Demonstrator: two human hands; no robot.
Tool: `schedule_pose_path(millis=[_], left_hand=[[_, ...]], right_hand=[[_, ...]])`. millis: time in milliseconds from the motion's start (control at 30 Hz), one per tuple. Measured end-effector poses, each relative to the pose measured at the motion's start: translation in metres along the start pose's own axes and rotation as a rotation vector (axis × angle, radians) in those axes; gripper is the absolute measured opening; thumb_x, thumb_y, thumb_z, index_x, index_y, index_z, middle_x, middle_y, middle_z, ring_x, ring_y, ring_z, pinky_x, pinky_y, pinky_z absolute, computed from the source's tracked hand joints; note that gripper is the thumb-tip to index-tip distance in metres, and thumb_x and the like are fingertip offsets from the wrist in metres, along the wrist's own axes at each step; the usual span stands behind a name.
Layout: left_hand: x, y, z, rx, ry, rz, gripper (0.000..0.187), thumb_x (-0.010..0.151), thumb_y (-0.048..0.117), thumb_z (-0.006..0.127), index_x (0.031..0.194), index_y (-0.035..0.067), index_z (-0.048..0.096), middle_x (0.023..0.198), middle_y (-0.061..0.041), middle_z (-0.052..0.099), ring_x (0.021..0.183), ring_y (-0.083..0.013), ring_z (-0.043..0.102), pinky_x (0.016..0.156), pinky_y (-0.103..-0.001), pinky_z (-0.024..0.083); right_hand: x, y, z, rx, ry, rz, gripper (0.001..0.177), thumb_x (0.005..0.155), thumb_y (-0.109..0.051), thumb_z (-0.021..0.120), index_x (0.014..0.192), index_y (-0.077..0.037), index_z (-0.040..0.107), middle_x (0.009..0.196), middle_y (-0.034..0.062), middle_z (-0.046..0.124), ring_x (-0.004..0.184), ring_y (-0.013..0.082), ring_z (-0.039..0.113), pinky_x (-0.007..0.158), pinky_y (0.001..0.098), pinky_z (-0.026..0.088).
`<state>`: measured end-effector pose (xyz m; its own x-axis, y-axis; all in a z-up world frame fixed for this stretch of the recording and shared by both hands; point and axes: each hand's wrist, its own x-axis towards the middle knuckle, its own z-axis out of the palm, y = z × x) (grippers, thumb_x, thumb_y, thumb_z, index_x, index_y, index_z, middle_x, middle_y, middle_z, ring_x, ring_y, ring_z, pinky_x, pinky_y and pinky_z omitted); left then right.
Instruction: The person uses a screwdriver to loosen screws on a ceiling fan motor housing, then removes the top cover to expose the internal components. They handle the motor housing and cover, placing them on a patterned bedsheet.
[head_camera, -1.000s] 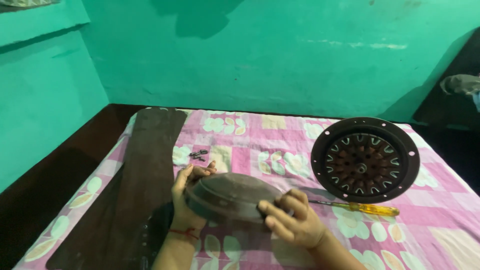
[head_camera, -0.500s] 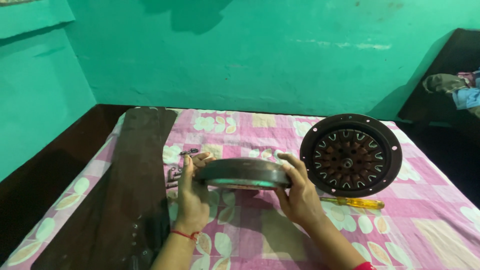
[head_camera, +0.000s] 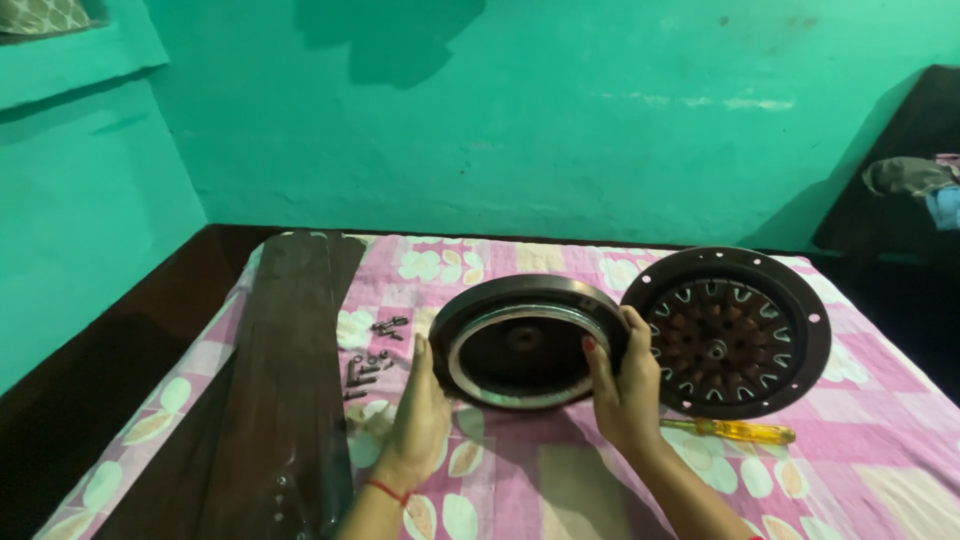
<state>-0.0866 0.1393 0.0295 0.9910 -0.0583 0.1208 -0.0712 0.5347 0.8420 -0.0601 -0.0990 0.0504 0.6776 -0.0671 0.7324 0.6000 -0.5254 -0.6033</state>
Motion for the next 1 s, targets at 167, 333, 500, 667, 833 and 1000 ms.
schedule_pose_path(millis=[167, 333, 500, 667, 833, 1000], left_hand=[[-0.002, -0.011, -0.003, 0.093, 0.062, -0.026, 0.088, 0.097, 0.066, 0.028, 0.162, 0.009, 0.016, 0.168, -0.009, 0.035, 0.153, -0.0216, 0.030, 0.122, -0.036, 0.021], [-0.003, -0.018, -0.003, 0.448, 0.208, -0.035, 0.090, 0.096, 0.069, 0.025, 0.162, 0.009, 0.015, 0.171, -0.003, 0.018, 0.157, -0.0154, 0.015, 0.123, -0.032, 0.016], [-0.001, -0.014, 0.004, 0.517, 0.269, -0.190, 0.091, 0.092, 0.072, 0.027, 0.155, 0.008, 0.038, 0.157, -0.011, 0.047, 0.148, -0.0213, 0.041, 0.117, -0.034, 0.032], [-0.004, -0.003, 0.008, 0.741, 0.277, -0.225, 0.095, 0.092, 0.077, 0.032, 0.133, -0.004, 0.061, 0.120, -0.023, 0.071, 0.120, -0.0296, 0.066, 0.105, -0.036, 0.047], [-0.008, 0.006, 0.009, 0.692, 0.257, -0.183, 0.094, 0.086, 0.080, 0.033, 0.127, 0.001, 0.063, 0.106, -0.010, 0.072, 0.109, -0.0176, 0.065, 0.101, -0.032, 0.044], [-0.007, 0.011, 0.013, 0.873, 0.300, -0.218, 0.089, 0.091, 0.076, 0.032, 0.115, -0.001, 0.070, 0.095, -0.016, 0.069, 0.098, -0.0253, 0.067, 0.095, -0.038, 0.050]], right_hand=[[0.015, -0.014, -0.009, -0.008, 0.016, 0.007, 0.050, 0.096, -0.019, 0.069, 0.135, 0.008, 0.054, 0.108, 0.0174, 0.074, 0.096, 0.0215, 0.074, 0.085, 0.0335, 0.056], [0.023, -0.031, -0.010, 0.011, -0.056, 0.399, 0.043, 0.087, -0.031, 0.075, 0.113, 0.004, 0.075, 0.091, 0.0103, 0.080, 0.081, 0.0156, 0.076, 0.074, 0.0301, 0.058], [0.022, -0.015, -0.009, 0.038, -0.211, 0.772, 0.042, 0.087, -0.032, 0.075, 0.103, 0.007, 0.077, 0.077, 0.0154, 0.077, 0.064, 0.0179, 0.068, 0.060, 0.0318, 0.054], [0.013, 0.015, -0.004, 0.135, -0.302, 0.901, 0.044, 0.089, -0.031, 0.072, 0.099, 0.012, 0.077, 0.074, 0.0130, 0.073, 0.060, 0.0173, 0.064, 0.056, 0.0313, 0.050], [0.012, 0.021, -0.008, 0.230, -0.360, 0.937, 0.047, 0.092, -0.033, 0.068, 0.101, 0.012, 0.076, 0.073, 0.0105, 0.072, 0.059, 0.0160, 0.063, 0.056, 0.0309, 0.050], [0.026, -0.015, -0.015, -0.249, -0.470, 0.852, 0.050, 0.095, -0.044, 0.067, 0.105, 0.003, 0.078, 0.077, 0.0176, 0.075, 0.064, 0.0229, 0.071, 0.060, 0.0330, 0.054]])
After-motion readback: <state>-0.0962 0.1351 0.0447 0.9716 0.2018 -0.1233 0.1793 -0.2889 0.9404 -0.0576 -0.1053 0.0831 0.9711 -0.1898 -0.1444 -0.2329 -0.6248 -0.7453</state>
